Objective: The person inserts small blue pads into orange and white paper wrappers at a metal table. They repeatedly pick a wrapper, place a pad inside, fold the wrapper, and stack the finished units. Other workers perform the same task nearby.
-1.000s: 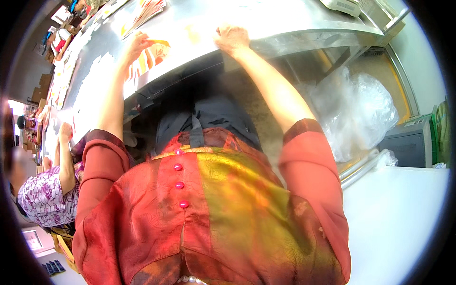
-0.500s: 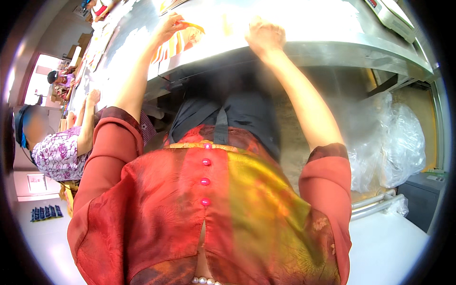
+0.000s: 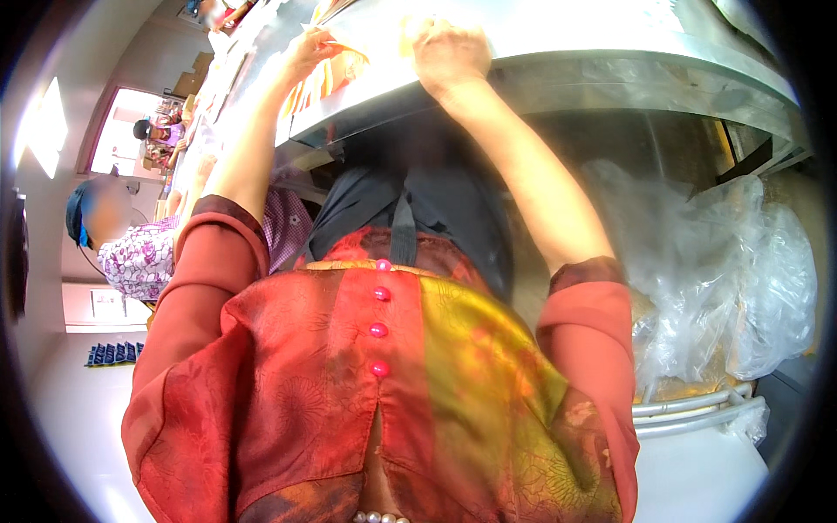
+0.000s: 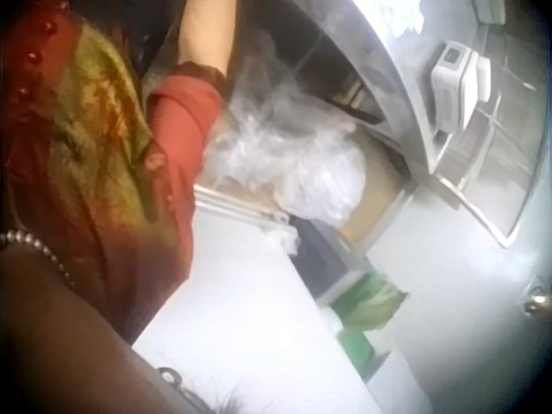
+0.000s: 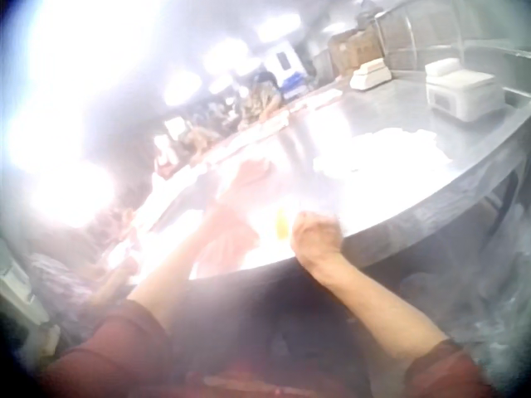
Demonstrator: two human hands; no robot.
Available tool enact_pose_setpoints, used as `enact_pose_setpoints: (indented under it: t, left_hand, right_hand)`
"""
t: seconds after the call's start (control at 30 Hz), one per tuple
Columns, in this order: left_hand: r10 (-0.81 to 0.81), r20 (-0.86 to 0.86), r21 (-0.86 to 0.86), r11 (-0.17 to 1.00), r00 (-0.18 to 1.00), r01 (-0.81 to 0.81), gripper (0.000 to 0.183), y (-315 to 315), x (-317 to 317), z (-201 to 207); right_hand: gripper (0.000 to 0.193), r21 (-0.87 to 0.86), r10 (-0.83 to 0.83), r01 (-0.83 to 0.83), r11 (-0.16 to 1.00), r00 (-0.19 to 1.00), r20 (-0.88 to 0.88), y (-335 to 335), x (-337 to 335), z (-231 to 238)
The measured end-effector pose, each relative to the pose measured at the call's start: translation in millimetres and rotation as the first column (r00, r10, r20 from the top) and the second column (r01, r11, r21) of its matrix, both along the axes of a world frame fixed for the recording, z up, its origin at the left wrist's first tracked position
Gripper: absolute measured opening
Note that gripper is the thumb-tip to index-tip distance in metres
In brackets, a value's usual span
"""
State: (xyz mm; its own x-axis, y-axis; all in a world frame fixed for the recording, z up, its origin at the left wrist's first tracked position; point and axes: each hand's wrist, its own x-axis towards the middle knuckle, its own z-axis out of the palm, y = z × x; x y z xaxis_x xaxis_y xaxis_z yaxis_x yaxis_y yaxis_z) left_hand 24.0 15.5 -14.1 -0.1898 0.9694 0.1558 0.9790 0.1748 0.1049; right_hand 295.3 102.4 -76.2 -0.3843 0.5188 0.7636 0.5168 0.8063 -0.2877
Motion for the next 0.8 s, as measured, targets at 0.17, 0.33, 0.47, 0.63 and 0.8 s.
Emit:
enact_pose_setpoints:
  t: [0.17, 0.33, 0.47, 0.63, 0.8]
  left_hand:
    - [-0.024, -0.087, 0.007, 1.0, 0.996, 0.025, 0.019, 0, -3, -4]
    - [-0.033, -0.037, 0.005, 0.999, 0.999, 0.033, 0.021, 6, 11, -6]
    - [-0.04, -0.099, 0.005, 0.999, 0.994, 0.041, 0.023, 5, -3, -9]
    - [-0.055, -0.016, -0.004, 0.998, 0.998, 0.055, 0.026, 9, -9, -13]
    - [-0.097, 0.043, 0.021, 0.995, 0.994, 0.096, 0.026, 3, -15, -9]
  right_hand:
    - [0.01, -0.034, 0.03, -0.029, 0.999, 0.999, 0.028, -3, 2, 4]
    - [0.011, -0.064, 0.058, -0.056, 0.996, 0.998, 0.036, 1, 5, 1]
    - [0.01, -0.048, 0.078, -0.078, 0.996, 0.997, -0.006, -1, 2, 1]
    - [0.009, -0.056, 0.039, -0.037, 0.998, 0.999, 0.034, 0, -2, 0]
    - [0.011, -0.038, 0.079, -0.079, 0.996, 0.997, -0.009, -2, 1, 1]
